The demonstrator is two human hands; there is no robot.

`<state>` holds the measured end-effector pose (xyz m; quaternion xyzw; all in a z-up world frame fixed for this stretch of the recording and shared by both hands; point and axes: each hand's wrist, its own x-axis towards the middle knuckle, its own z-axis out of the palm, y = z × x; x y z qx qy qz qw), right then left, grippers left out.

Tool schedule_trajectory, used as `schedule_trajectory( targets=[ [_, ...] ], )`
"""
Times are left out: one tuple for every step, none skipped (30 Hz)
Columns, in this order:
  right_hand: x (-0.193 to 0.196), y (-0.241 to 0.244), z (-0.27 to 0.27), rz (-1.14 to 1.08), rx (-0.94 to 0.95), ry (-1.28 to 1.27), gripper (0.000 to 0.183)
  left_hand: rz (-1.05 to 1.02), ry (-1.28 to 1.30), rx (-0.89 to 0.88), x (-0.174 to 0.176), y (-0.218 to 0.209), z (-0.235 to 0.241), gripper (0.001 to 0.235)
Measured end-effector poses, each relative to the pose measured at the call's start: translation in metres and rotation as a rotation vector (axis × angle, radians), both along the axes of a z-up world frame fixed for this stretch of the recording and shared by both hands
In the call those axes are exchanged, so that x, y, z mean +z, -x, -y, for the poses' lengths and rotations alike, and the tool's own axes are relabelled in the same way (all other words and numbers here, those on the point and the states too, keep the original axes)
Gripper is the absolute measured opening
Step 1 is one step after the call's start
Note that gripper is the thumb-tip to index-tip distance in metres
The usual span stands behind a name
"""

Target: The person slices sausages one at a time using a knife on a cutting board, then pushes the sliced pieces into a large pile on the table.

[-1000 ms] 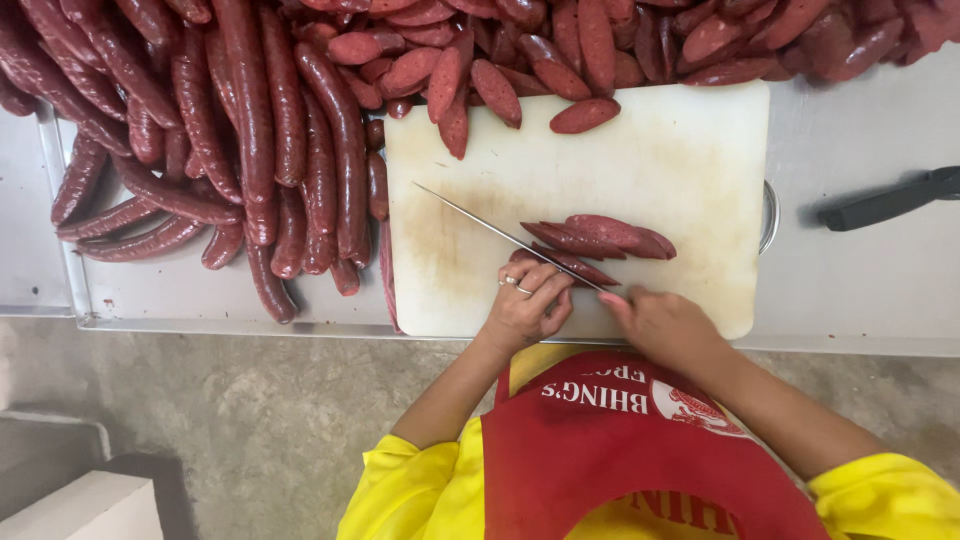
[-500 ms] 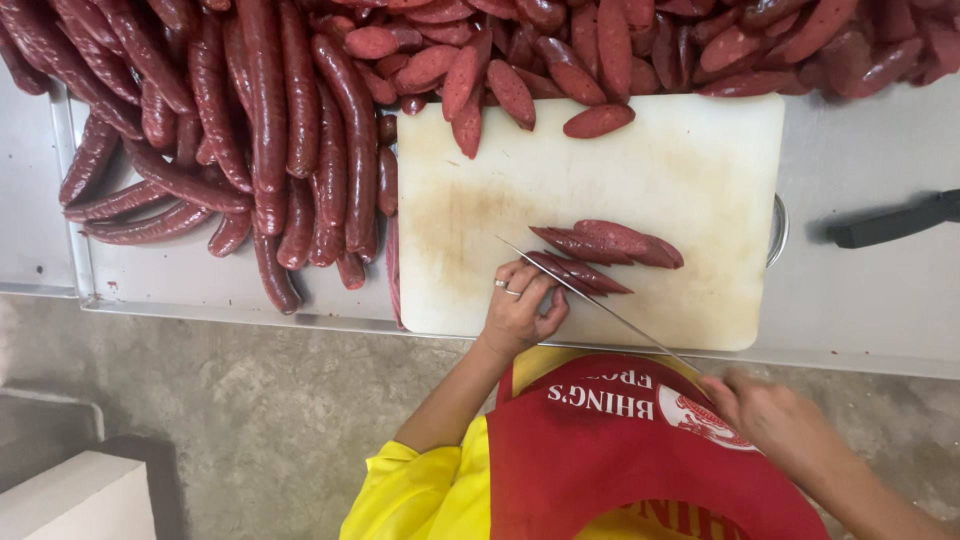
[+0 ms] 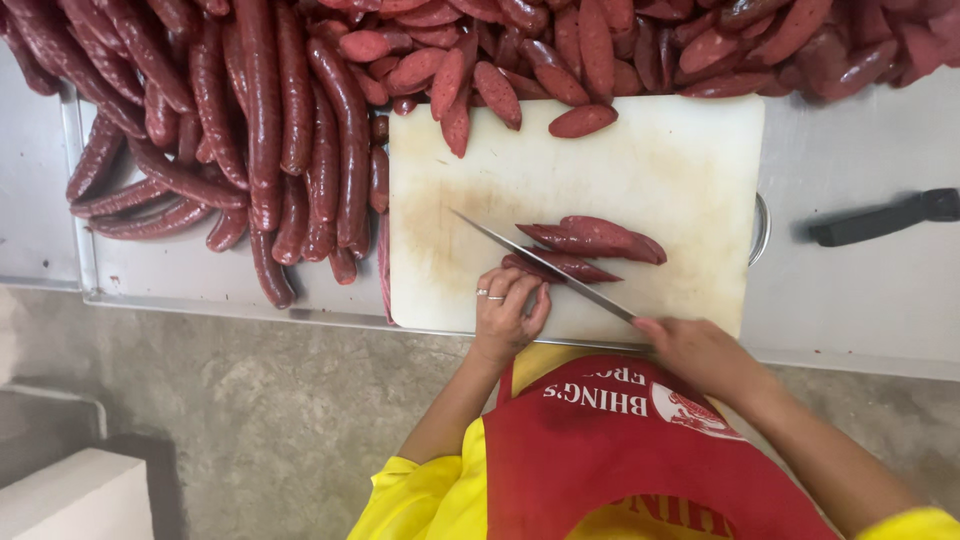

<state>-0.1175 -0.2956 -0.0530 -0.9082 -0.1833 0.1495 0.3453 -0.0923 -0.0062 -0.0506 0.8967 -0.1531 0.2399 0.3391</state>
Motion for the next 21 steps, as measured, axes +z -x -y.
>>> schedule_trajectory(
  targets=[
    [-0.002,0.006,0.024,0.019,0.069,-0.103,0.063,-0.016,0.021,0.031,-0.001,0.003,0.002,0.029],
    [0.000,0.013,0.050,-0.464,-0.087,0.033,0.068,-0.011,0.021,0.040,-0.001,0.007,0.005,0.029],
    [0.004,0.020,0.074,-0.941,-0.253,0.176,0.075,-0.054,0.075,0.107,0.000,0.012,0.009,0.032],
    [0.010,0.029,0.094,-1.032,-0.378,0.093,0.075,-0.096,0.134,0.175,-0.001,0.015,0.015,0.034],
    [0.015,0.041,0.107,-1.121,-0.504,0.008,0.076,-0.089,0.137,0.186,-0.003,0.016,0.019,0.034],
    [0.017,0.051,0.113,-1.113,-0.496,0.017,0.076,-0.127,0.174,0.215,-0.006,0.017,0.023,0.038],
    [0.019,0.061,0.119,-1.108,-0.622,-0.065,0.081,-0.164,0.212,0.244,-0.010,0.018,0.027,0.042],
    [0.020,0.065,0.125,-1.096,-0.744,-0.149,0.086,-0.153,0.218,0.255,-0.014,0.016,0.033,0.042],
    [0.017,0.062,0.128,-1.085,-0.734,-0.143,0.086,-0.209,0.319,0.260,-0.020,0.012,0.040,0.043],
    [0.009,0.057,0.126,-1.102,-0.763,-0.170,0.084,-0.262,0.416,0.265,-0.025,0.009,0.046,0.045],
    [0.003,0.053,0.126,-1.119,-0.791,-0.197,0.082,-0.249,0.420,0.275,-0.031,0.004,0.052,0.045],
    [-0.001,0.050,0.125,-1.108,-0.776,-0.195,0.082,-0.260,0.525,0.283,-0.035,-0.003,0.058,0.041],
    [-0.006,0.048,0.120,-1.111,-0.682,-0.136,0.082,-0.271,0.630,0.290,-0.039,-0.009,0.065,0.039],
    [-0.011,0.047,0.116,-1.114,-0.590,-0.076,0.083,-0.258,0.632,0.298,-0.041,-0.010,0.072,0.039],
    [-0.017,0.042,0.110,-1.105,-0.578,-0.073,0.083,-0.265,0.731,0.295,-0.042,-0.011,0.079,0.050],
    [-0.023,0.036,0.100,-0.954,-0.428,-0.053,0.085,-0.271,0.830,0.286,-0.042,-0.013,0.085,0.062],
    [-0.026,0.029,0.091,-0.800,-0.280,-0.034,0.088,-0.259,0.833,0.290,-0.040,-0.015,0.091,0.062],
    [-0.024,0.022,0.083,-0.788,-0.269,-0.029,0.088,-0.247,0.717,0.326,-0.036,-0.018,0.097,0.074],
    [-0.021,0.016,0.069,-0.762,-0.262,-0.018,0.085,-0.236,0.602,0.363,-0.032,-0.022,0.101,0.087],
    [-0.016,0.007,0.052,-0.730,-0.254,-0.011,0.083,-0.215,0.606,0.370,-0.027,-0.033,0.100,0.087],
    [-0.006,-0.003,0.037,-0.712,-0.241,-0.009,0.083,-0.177,0.638,0.393,-0.021,-0.045,0.098,0.090]
  ],
)
